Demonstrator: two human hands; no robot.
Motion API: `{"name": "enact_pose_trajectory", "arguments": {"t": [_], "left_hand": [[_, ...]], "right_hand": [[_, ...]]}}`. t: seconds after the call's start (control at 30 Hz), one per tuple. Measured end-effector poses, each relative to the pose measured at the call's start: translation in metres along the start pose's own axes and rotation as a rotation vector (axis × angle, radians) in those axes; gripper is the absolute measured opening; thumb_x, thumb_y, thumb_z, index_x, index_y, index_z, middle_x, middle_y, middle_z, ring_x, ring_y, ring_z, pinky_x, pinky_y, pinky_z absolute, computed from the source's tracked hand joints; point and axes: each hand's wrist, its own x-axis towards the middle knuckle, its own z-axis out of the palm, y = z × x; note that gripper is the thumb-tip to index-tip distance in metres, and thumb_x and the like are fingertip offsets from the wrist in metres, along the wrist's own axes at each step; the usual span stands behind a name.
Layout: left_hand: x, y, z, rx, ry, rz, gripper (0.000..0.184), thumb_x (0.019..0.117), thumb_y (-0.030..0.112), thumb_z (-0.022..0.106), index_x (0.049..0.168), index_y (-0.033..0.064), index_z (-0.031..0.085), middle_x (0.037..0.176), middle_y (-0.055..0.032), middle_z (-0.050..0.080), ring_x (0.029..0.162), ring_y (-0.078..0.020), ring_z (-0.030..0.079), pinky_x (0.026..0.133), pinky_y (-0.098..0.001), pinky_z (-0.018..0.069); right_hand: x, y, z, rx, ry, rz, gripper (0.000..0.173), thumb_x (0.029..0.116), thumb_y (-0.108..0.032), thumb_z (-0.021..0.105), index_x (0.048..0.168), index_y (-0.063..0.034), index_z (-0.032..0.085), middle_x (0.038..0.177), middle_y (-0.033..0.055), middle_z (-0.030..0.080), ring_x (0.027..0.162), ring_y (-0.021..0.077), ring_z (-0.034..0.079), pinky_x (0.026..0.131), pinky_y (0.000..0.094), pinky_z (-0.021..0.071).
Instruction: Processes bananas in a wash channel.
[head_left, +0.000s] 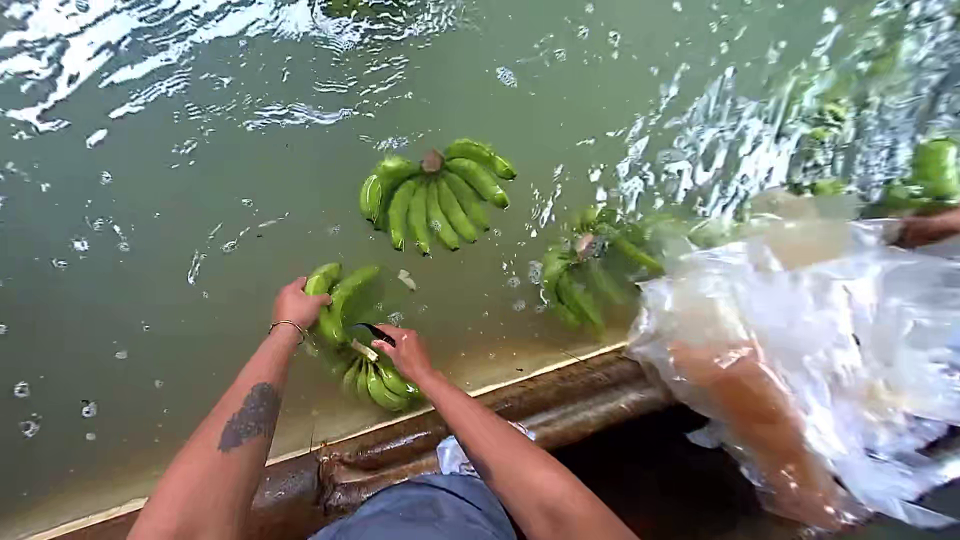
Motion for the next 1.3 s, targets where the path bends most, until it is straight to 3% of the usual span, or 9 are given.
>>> {"name": "enact_pose_trajectory", "arguments": {"t": [0.27, 0.37, 0.47, 0.6, 0.77, 0.87, 0.97, 1.13, 1.3], "left_hand": [[0.014, 0.005, -0.004, -0.003, -0.02, 0.03, 0.045, 0.0857, 0.023, 0.081, 0.124, 0.0042, 0.067, 0.115, -0.0272, 0.068, 0.11, -0.0461, 0.064, 0.094, -0.0707, 0.0467], [0.013, -0.006, -0.016, -0.434, -0.008, -0.084, 0.043, 0.0924, 0.016, 0.072, 0.132, 0.0013, 0.061, 0.115, -0.0226, 0.067, 0.101, -0.0346, 0.067, 0.087, -0.0559, 0.0548], [0.01, -0.035, -0.037, -1.069, -0.07, -0.138, 0.036, 0.1038, 0.034, 0.044, 0.13, 0.0104, 0.05, 0.108, -0.0123, 0.064, 0.091, -0.0283, 0.067, 0.078, -0.0526, 0.0586], [-0.013, -0.09, -0.031, -1.18, -0.013, -0.165, 0.066, 0.106, 0.06, 0.012, 0.148, 0.0139, 0.032, 0.119, -0.0119, 0.057, 0.101, -0.027, 0.06, 0.086, -0.0551, 0.0515], [-0.058, -0.137, 0.004, -0.904, 0.009, -0.297, 0.066, 0.1108, 0.051, 0.017, 0.149, 0.0016, 0.038, 0.134, -0.0189, 0.058, 0.113, -0.0288, 0.061, 0.091, -0.0516, 0.0511], [-0.065, -0.144, 0.03, -0.904, -0.05, -0.36, 0.062, 0.1106, 0.051, 0.016, 0.156, 0.0125, 0.034, 0.147, -0.0166, 0.052, 0.128, -0.0324, 0.055, 0.096, -0.0575, 0.047], [-0.061, -0.129, 0.061, -0.898, -0.068, -0.421, 0.065, 0.1098, 0.054, 0.014, 0.151, 0.0127, 0.043, 0.138, -0.0163, 0.057, 0.12, -0.0303, 0.057, 0.094, -0.0542, 0.0483], [-0.045, -0.08, 0.086, -1.024, -0.04, -0.488, 0.065, 0.1096, 0.055, 0.017, 0.152, 0.0116, 0.041, 0.146, -0.0166, 0.052, 0.129, -0.03, 0.052, 0.101, -0.0559, 0.0451], [-0.028, -0.084, 0.07, -0.903, -0.059, -0.271, 0.038, 0.1085, 0.023, 0.048, 0.139, 0.0022, 0.054, 0.13, -0.0173, 0.063, 0.113, -0.0258, 0.063, 0.093, -0.0461, 0.0535]], "right_hand": [[-0.005, -0.05, -0.036, -0.316, -0.273, 0.028, 0.035, 0.1057, -0.027, 0.054, 0.13, -0.0046, 0.066, 0.128, 0.0217, 0.067, 0.123, 0.0383, 0.063, 0.104, 0.0593, 0.0473], [-0.033, -0.097, -0.104, -0.563, -0.477, 0.019, 0.029, 0.1012, -0.027, 0.062, 0.116, -0.0043, 0.072, 0.115, 0.0243, 0.069, 0.111, 0.0446, 0.065, 0.091, 0.0686, 0.049], [-0.039, -0.081, -0.131, -0.569, -0.351, 0.006, 0.038, 0.0998, -0.04, 0.064, 0.118, -0.0083, 0.07, 0.108, 0.0195, 0.071, 0.106, 0.0398, 0.066, 0.09, 0.0634, 0.0498], [-0.004, -0.013, -0.05, -0.273, -0.214, 0.083, 0.082, 0.0868, -0.058, 0.075, 0.151, -0.0135, 0.05, 0.129, 0.0224, 0.067, 0.119, 0.0423, 0.064, 0.102, 0.0661, 0.048], [0.031, -0.008, 0.011, -0.058, -0.182, 0.235, 0.045, 0.0978, -0.025, 0.066, 0.135, 0.0014, 0.061, 0.134, 0.0261, 0.062, 0.128, 0.0404, 0.059, 0.108, 0.0615, 0.0446], [0.042, -0.007, -0.022, 0.155, -0.27, 0.123, 0.049, 0.0901, -0.021, 0.079, 0.13, 0.004, 0.063, 0.122, 0.0233, 0.068, 0.114, 0.0315, 0.065, 0.104, 0.0504, 0.0503], [0.044, 0.016, -0.058, 0.413, -0.381, 0.11, 0.026, 0.0911, -0.019, 0.076, 0.105, -0.0032, 0.06, 0.075, -0.0005, 0.059, 0.056, 0.0054, 0.052, 0.055, 0.0237, 0.0477], [0.046, 0.05, -0.072, 0.582, -0.289, 0.334, 0.041, 0.1098, -0.029, 0.048, 0.137, 0.0009, 0.054, 0.116, 0.0132, 0.067, 0.101, 0.0156, 0.066, 0.092, 0.0353, 0.0552], [0.049, 0.048, -0.06, 0.367, -0.026, 0.346, 0.042, 0.1107, -0.013, 0.043, 0.146, 0.0098, 0.047, 0.151, 0.0273, 0.048, 0.142, 0.031, 0.046, 0.121, 0.0405, 0.0341]]}}
